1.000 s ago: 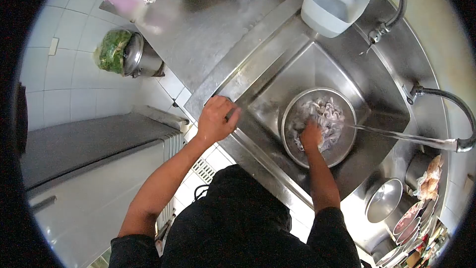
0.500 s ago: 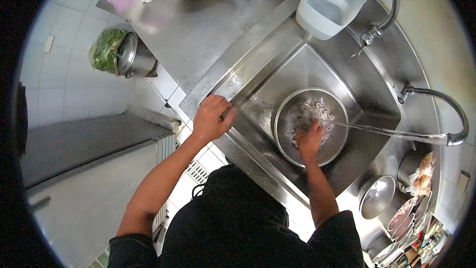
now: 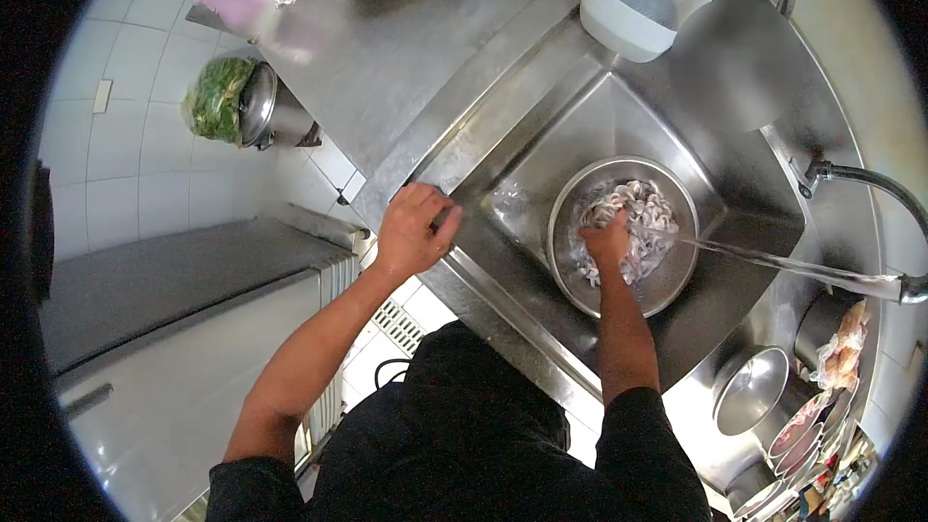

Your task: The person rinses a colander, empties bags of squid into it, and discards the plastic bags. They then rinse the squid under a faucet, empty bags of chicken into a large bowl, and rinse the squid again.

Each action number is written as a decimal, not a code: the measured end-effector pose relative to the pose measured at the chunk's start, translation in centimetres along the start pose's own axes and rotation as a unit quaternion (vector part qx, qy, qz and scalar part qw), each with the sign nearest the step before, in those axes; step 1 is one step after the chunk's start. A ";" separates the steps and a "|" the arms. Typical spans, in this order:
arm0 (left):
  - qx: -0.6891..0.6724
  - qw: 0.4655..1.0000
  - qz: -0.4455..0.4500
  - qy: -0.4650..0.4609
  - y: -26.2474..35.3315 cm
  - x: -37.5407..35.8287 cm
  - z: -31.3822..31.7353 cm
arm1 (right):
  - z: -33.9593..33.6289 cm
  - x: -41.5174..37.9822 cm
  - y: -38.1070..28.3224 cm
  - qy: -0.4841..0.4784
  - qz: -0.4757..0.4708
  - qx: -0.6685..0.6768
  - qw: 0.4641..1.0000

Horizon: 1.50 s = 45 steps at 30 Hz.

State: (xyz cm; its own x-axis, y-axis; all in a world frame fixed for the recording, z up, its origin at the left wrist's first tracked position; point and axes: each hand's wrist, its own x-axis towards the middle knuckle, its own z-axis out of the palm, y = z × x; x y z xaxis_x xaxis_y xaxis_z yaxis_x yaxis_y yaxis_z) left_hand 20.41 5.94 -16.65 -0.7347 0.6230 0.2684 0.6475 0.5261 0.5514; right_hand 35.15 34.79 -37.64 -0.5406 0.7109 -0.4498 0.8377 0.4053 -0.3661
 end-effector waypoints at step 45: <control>0.004 1.000 -0.013 0.018 -0.1 -0.2 0.0 | -10.4 -1.6 -0.9 0.049 -0.156 0.006 0.986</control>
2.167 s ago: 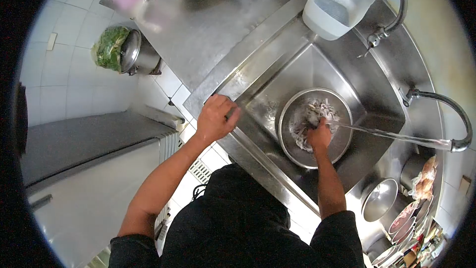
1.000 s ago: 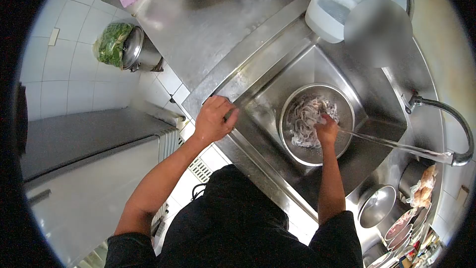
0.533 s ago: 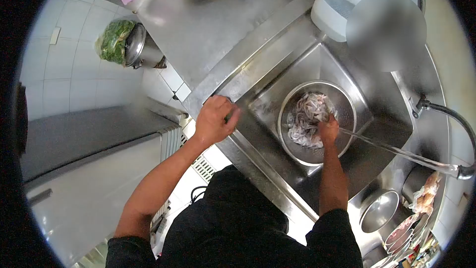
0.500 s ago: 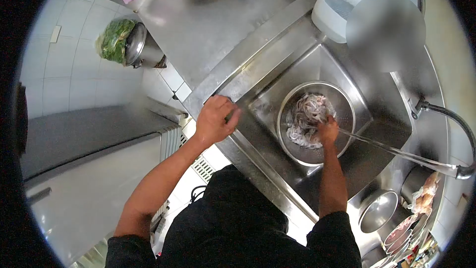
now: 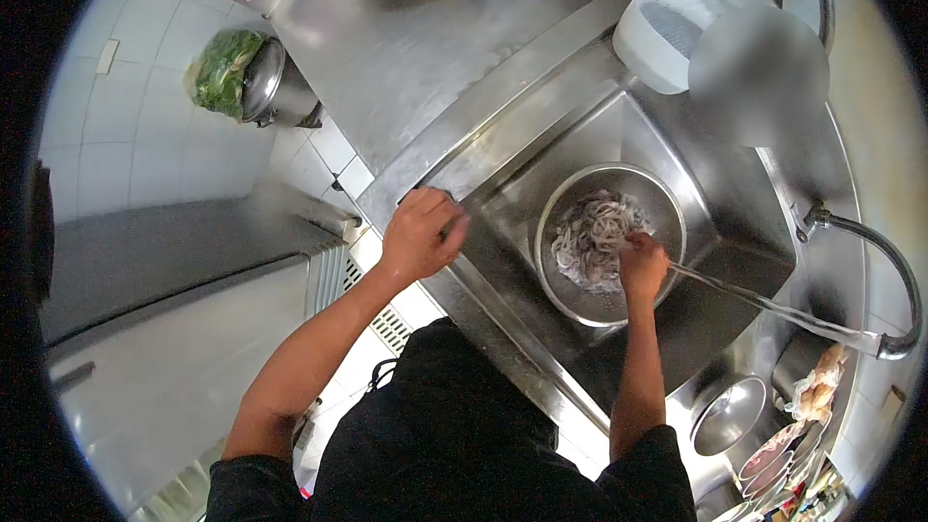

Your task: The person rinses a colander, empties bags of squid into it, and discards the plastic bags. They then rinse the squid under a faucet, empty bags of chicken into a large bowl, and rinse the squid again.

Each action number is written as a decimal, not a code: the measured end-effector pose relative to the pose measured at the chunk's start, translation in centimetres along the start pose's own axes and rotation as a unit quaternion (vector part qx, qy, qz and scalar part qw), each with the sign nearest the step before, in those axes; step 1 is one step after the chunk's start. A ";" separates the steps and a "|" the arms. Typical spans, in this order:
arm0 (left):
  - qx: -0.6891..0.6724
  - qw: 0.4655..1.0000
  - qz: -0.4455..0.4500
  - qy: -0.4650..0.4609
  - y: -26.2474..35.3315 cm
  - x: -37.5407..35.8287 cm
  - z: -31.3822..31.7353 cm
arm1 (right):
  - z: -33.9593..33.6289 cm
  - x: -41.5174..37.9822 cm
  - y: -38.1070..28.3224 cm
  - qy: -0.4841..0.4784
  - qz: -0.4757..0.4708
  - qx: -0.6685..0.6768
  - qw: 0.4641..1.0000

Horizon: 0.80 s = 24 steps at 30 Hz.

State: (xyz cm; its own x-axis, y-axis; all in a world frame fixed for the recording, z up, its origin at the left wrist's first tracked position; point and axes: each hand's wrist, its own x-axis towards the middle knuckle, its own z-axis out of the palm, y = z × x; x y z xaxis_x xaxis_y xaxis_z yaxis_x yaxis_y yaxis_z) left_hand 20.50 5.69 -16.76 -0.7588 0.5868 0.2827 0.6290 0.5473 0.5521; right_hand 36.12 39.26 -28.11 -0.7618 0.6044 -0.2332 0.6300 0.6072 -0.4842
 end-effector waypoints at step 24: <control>0.004 1.000 -0.002 -0.011 0.0 -0.3 0.1 | 1.4 -0.3 1.0 -0.007 -0.024 -0.104 0.994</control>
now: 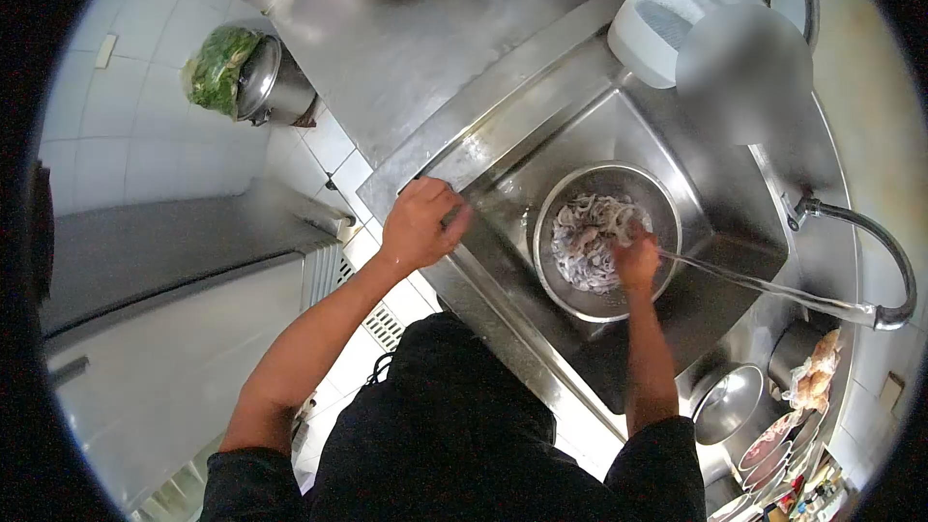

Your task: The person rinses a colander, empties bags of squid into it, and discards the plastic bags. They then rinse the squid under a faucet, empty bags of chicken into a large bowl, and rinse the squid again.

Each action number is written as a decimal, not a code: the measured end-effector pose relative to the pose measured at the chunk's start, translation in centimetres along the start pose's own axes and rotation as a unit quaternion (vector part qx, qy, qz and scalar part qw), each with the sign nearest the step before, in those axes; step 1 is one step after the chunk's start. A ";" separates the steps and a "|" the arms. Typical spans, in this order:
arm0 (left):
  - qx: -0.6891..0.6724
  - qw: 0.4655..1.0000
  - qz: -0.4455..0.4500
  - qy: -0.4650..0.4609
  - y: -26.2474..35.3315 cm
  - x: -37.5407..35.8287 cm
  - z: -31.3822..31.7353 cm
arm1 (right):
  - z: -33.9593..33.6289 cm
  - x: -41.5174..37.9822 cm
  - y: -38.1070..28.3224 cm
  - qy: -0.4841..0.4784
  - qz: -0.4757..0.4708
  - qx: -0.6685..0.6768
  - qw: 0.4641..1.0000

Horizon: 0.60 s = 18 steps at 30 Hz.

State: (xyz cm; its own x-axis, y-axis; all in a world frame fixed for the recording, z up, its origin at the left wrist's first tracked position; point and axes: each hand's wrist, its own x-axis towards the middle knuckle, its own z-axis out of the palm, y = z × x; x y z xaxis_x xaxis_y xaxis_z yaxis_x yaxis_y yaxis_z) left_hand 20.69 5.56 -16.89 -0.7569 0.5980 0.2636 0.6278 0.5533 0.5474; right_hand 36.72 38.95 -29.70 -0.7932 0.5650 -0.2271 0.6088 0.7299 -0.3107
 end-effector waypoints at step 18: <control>0.000 1.000 0.013 0.014 0.1 0.3 -0.1 | -0.2 1.7 -2.1 -0.048 0.011 0.097 0.994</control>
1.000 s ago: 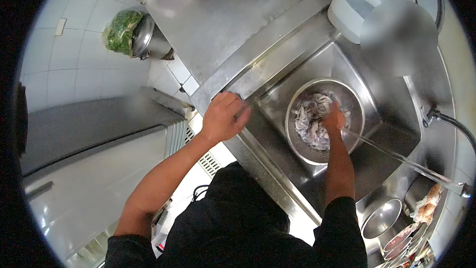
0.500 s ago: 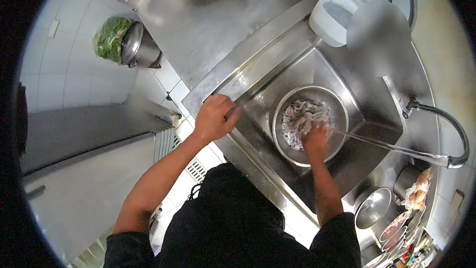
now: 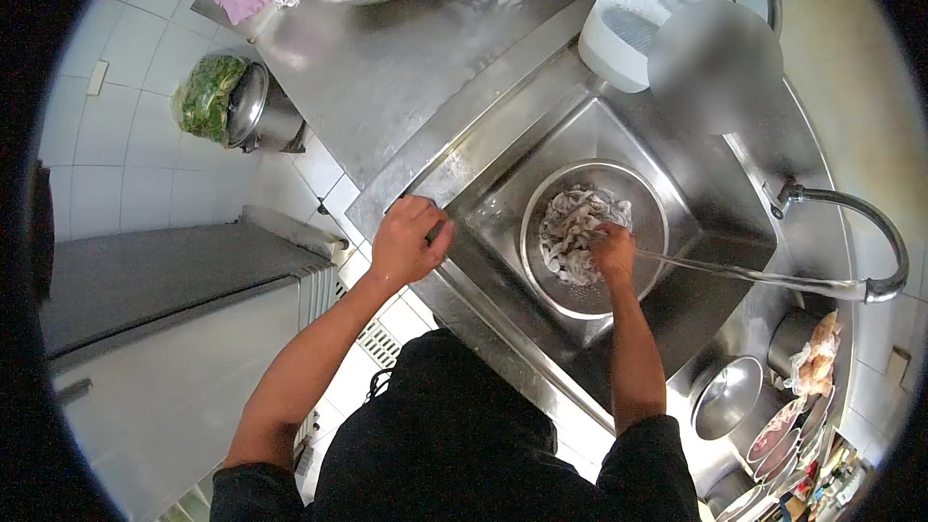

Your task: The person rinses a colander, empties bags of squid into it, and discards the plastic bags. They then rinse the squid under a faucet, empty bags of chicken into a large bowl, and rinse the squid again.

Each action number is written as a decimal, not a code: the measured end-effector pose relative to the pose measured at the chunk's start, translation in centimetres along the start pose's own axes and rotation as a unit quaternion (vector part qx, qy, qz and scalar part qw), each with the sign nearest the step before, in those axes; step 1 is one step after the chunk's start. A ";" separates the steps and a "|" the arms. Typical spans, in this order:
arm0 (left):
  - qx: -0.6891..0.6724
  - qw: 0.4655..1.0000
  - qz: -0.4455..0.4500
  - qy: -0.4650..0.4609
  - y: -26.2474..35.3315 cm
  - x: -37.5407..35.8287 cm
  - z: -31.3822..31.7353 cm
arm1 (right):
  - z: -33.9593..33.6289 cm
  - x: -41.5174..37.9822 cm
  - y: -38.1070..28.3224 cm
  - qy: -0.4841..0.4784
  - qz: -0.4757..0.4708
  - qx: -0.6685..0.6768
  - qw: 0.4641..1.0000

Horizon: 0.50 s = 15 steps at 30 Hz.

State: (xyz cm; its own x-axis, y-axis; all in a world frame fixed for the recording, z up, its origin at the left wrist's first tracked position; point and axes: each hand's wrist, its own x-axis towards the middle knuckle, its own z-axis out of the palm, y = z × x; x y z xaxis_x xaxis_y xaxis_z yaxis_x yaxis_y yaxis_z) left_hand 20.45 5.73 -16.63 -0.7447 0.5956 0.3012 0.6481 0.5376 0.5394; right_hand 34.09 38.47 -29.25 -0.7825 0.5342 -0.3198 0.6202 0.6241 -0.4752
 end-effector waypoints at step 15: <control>0.001 1.000 0.005 0.005 0.2 0.0 0.1 | -7.9 -0.5 -2.2 0.032 -0.062 0.027 0.997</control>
State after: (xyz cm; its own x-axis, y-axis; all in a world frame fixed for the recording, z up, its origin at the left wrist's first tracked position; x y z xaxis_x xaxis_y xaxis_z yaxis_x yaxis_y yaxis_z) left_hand 20.62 5.90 -16.57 -0.7394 0.5951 0.3150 0.6564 0.5331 0.5338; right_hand 33.51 41.32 -21.59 -0.8467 0.4916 -0.2032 0.5138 0.6567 -0.5521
